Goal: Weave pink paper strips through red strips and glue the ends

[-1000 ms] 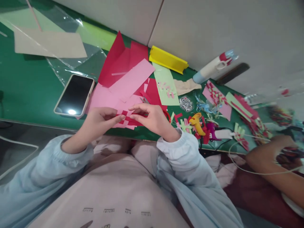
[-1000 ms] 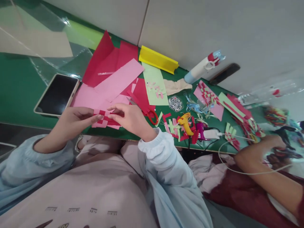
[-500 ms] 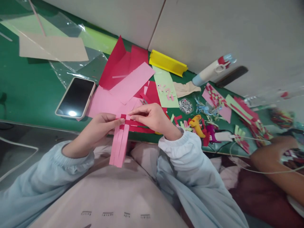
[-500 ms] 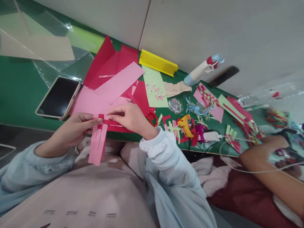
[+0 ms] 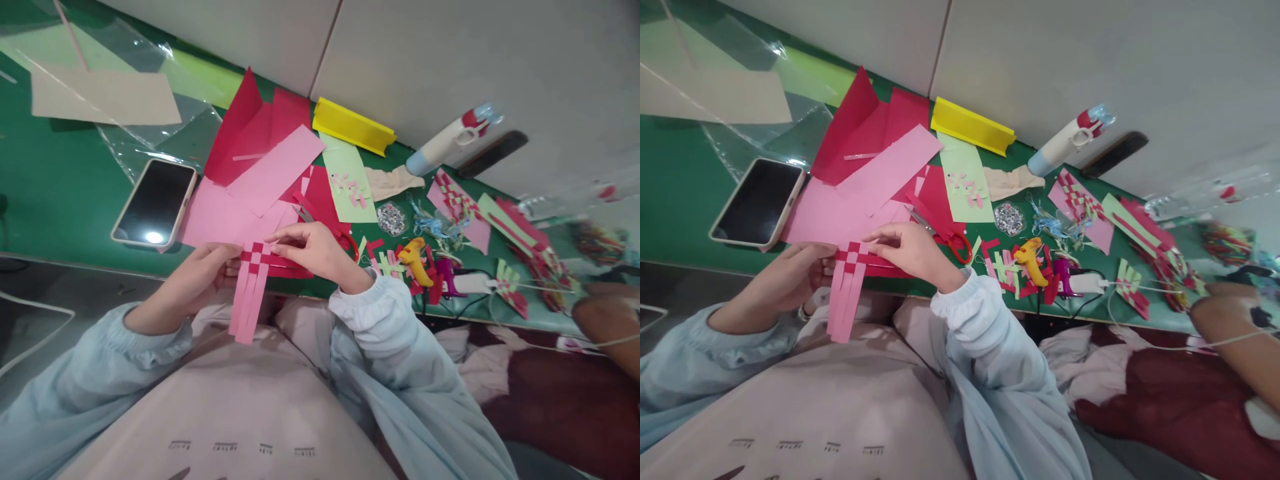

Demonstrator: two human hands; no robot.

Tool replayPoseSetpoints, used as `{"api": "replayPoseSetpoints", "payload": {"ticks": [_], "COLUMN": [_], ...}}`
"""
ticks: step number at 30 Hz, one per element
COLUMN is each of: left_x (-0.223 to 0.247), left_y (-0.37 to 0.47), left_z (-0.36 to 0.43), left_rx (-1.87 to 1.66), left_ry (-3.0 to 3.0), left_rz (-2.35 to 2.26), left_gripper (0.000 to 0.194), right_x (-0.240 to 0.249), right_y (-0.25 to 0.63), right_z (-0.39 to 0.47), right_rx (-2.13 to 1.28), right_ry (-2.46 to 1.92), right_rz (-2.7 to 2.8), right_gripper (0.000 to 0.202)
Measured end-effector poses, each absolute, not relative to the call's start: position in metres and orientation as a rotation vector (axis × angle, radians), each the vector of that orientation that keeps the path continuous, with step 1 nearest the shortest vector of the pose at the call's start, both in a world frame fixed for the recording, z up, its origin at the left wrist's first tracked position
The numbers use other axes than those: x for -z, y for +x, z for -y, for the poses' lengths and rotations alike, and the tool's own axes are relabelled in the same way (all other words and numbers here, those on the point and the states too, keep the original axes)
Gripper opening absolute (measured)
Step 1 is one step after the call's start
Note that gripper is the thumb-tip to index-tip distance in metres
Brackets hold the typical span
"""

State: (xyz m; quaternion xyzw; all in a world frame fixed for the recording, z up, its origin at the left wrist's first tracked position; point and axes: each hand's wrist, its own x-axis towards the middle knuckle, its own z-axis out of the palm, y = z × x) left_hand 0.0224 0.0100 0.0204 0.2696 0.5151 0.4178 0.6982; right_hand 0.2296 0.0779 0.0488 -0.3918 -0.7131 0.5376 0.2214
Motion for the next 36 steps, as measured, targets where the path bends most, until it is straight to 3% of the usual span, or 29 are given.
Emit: {"api": "replayPoseSetpoints", "payload": {"ticks": [7,21,25,36], "left_x": [-0.020,-0.012,-0.010,-0.008], "left_y": [0.020,0.023,0.023,0.021], "left_z": [-0.008,-0.006,-0.005,-0.002], "left_rx": [-0.807,-0.863,-0.876,-0.900], "left_ry": [0.737,0.643,0.655,0.703], "left_rz": [-1.096,-1.096,-1.096,-1.096], "left_gripper": [0.012,0.021,0.024,0.025], "right_x": [-0.049,-0.040,-0.035,-0.029], "right_y": [0.228,0.231,0.239,0.233], "right_z": [-0.078,-0.089,-0.097,-0.100], "right_rx": [-1.420,-1.629,-1.783,-1.649], "right_ry": [-1.046,-1.030,-1.076,-1.134], "right_rz": [2.094,2.083,2.116,2.255], "right_gripper": [0.021,0.026,0.038,0.042]}}
